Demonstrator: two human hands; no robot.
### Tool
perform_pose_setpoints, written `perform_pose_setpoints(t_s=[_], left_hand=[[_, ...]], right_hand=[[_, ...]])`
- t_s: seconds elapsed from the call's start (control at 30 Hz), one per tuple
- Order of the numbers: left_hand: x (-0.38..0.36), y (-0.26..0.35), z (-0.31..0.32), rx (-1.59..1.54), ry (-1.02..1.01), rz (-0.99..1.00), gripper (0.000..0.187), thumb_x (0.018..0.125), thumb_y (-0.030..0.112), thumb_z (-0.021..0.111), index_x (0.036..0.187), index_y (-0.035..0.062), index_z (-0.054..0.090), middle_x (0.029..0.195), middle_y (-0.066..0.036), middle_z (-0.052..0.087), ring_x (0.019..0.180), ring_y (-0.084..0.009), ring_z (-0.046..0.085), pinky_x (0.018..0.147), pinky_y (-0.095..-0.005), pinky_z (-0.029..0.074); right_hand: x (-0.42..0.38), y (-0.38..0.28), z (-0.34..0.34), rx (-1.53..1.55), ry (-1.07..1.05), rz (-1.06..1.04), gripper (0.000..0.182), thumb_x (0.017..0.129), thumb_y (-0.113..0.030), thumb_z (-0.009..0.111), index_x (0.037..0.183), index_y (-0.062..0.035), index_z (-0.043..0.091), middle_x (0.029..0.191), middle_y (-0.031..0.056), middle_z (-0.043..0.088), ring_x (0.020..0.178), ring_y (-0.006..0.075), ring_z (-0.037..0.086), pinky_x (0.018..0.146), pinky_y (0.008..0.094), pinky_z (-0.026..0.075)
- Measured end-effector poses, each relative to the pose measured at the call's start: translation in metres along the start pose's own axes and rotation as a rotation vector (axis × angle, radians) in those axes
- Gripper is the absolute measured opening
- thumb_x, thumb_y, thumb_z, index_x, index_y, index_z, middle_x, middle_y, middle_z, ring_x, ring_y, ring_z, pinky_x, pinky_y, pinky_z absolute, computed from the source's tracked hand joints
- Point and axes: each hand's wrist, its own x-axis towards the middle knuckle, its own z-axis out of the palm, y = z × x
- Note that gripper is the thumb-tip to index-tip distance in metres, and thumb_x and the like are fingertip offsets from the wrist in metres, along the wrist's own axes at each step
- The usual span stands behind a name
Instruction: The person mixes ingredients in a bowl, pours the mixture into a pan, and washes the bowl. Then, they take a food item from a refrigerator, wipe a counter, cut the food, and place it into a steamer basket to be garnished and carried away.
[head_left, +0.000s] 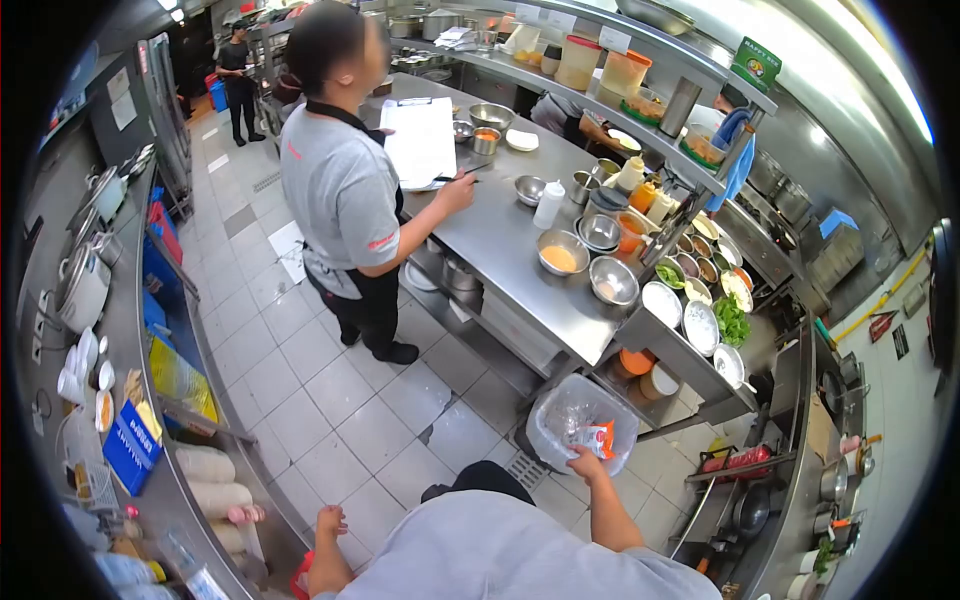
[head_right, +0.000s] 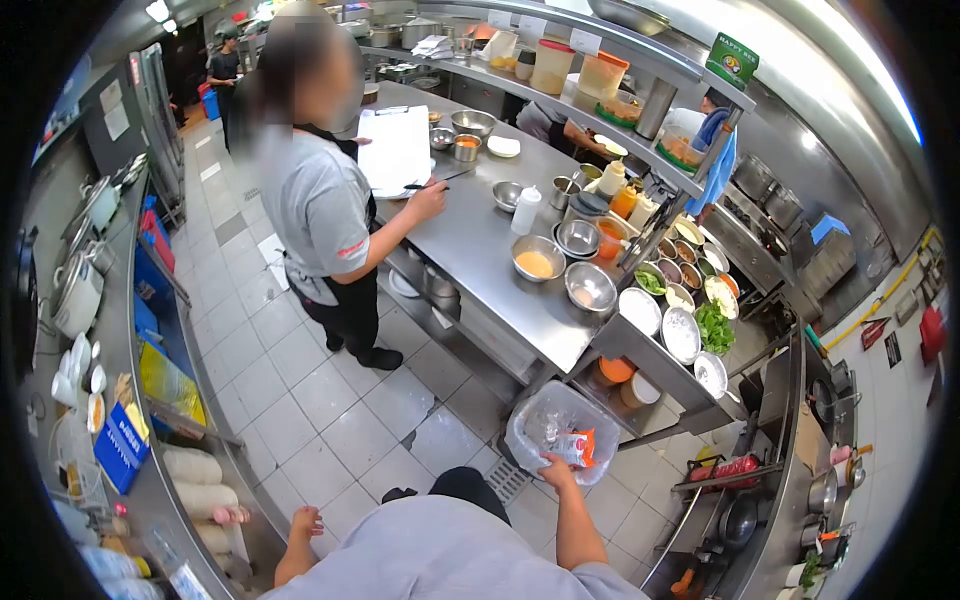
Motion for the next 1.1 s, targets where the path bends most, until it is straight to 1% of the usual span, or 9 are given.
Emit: perform_pose_setpoints(t_s=[0.17, 0.37, 0.5, 0.6, 0.73, 0.87, 0.97, 1.03, 1.1], left_hand=[[0.030, 0.063, 0.034, 0.020, -0.074, 0.003, 0.027, 0.088, 0.025, 0.058, 0.110, 0.0101, 0.052, 0.095, -0.013, 0.061, 0.067, -0.0303, 0.062, 0.053, -0.0443, 0.053], [0.056, 0.181, 0.063, 0.048, -0.078, 0.081, 0.020, 0.088, 0.021, 0.057, 0.105, 0.0103, 0.056, 0.088, -0.010, 0.063, 0.065, -0.0254, 0.061, 0.051, -0.0396, 0.052], [0.071, 0.275, 0.069, 0.018, -0.066, 0.159, 0.019, 0.087, 0.020, 0.056, 0.104, 0.0118, 0.055, 0.088, -0.008, 0.062, 0.066, -0.0233, 0.062, 0.052, -0.0373, 0.052], [0.084, 0.330, 0.068, -0.041, -0.053, 0.256, 0.018, 0.087, 0.019, 0.056, 0.104, 0.0127, 0.054, 0.089, -0.007, 0.062, 0.066, -0.0219, 0.062, 0.053, -0.0365, 0.053], [0.098, 0.359, 0.072, -0.041, -0.021, 0.242, 0.021, 0.086, 0.019, 0.055, 0.107, 0.0136, 0.053, 0.090, -0.006, 0.062, 0.063, -0.0206, 0.061, 0.053, -0.0359, 0.053], [0.122, 0.359, 0.065, 0.010, -0.023, 0.119, 0.023, 0.087, 0.021, 0.055, 0.107, 0.0111, 0.053, 0.088, -0.009, 0.061, 0.062, -0.0236, 0.061, 0.051, -0.0379, 0.052], [0.137, 0.361, 0.053, 0.019, -0.009, 0.044, 0.023, 0.087, 0.022, 0.053, 0.107, 0.0095, 0.053, 0.089, -0.010, 0.060, 0.062, -0.0266, 0.061, 0.050, -0.0415, 0.052], [0.151, 0.366, 0.042, 0.000, -0.009, 0.025, 0.023, 0.088, 0.022, 0.052, 0.106, 0.0086, 0.052, 0.091, -0.012, 0.060, 0.063, -0.0287, 0.062, 0.051, -0.0444, 0.053], [0.166, 0.375, 0.029, -0.020, -0.016, 0.029, 0.023, 0.088, 0.023, 0.051, 0.106, 0.0078, 0.052, 0.092, -0.013, 0.060, 0.064, -0.0306, 0.063, 0.052, -0.0467, 0.053]], right_hand=[[0.058, 0.001, 0.033, 0.294, -0.339, 0.399, 0.042, 0.077, -0.007, 0.066, 0.118, -0.0111, 0.059, 0.083, 0.0033, 0.062, 0.063, 0.0181, 0.061, 0.055, 0.0329, 0.049], [0.125, -0.023, 0.061, 0.275, -0.398, 0.517, 0.031, 0.081, -0.011, 0.064, 0.111, -0.0116, 0.059, 0.080, 0.0029, 0.061, 0.061, 0.0199, 0.062, 0.053, 0.0338, 0.052], [0.203, -0.066, 0.069, 0.197, -0.501, 0.422, 0.028, 0.083, -0.019, 0.064, 0.110, -0.0128, 0.059, 0.084, 0.0033, 0.064, 0.065, 0.0190, 0.063, 0.053, 0.0355, 0.052], [0.283, -0.098, 0.087, 0.158, -0.545, 0.164, 0.029, 0.083, -0.020, 0.063, 0.110, -0.0117, 0.061, 0.080, 0.0025, 0.064, 0.061, 0.0161, 0.060, 0.050, 0.0305, 0.048], [0.308, -0.225, 0.079, -0.028, -0.529, -0.034, 0.039, 0.085, -0.023, 0.063, 0.122, -0.0126, 0.057, 0.082, 0.0023, 0.062, 0.067, 0.0123, 0.060, 0.051, 0.0285, 0.047], [0.312, -0.278, 0.087, 0.158, -0.518, 0.010, 0.038, 0.086, -0.027, 0.061, 0.123, -0.0175, 0.059, 0.093, 0.0049, 0.066, 0.076, 0.0151, 0.064, 0.062, 0.0318, 0.052], [0.323, -0.240, 0.111, 0.150, -0.457, 0.052, 0.031, 0.087, -0.026, 0.062, 0.116, -0.0139, 0.060, 0.079, 0.0029, 0.062, 0.070, 0.0134, 0.059, 0.057, 0.0283, 0.048], [0.326, -0.202, 0.115, -0.196, -0.423, -0.099, 0.024, 0.088, -0.029, 0.061, 0.107, -0.0145, 0.063, 0.074, 0.0033, 0.061, 0.064, 0.0140, 0.059, 0.052, 0.0306, 0.047], [0.338, -0.139, 0.127, 0.002, -0.538, 0.245, 0.021, 0.089, -0.032, 0.058, 0.098, -0.0140, 0.064, 0.072, 0.0039, 0.061, 0.058, 0.0160, 0.059, 0.047, 0.0342, 0.048]])
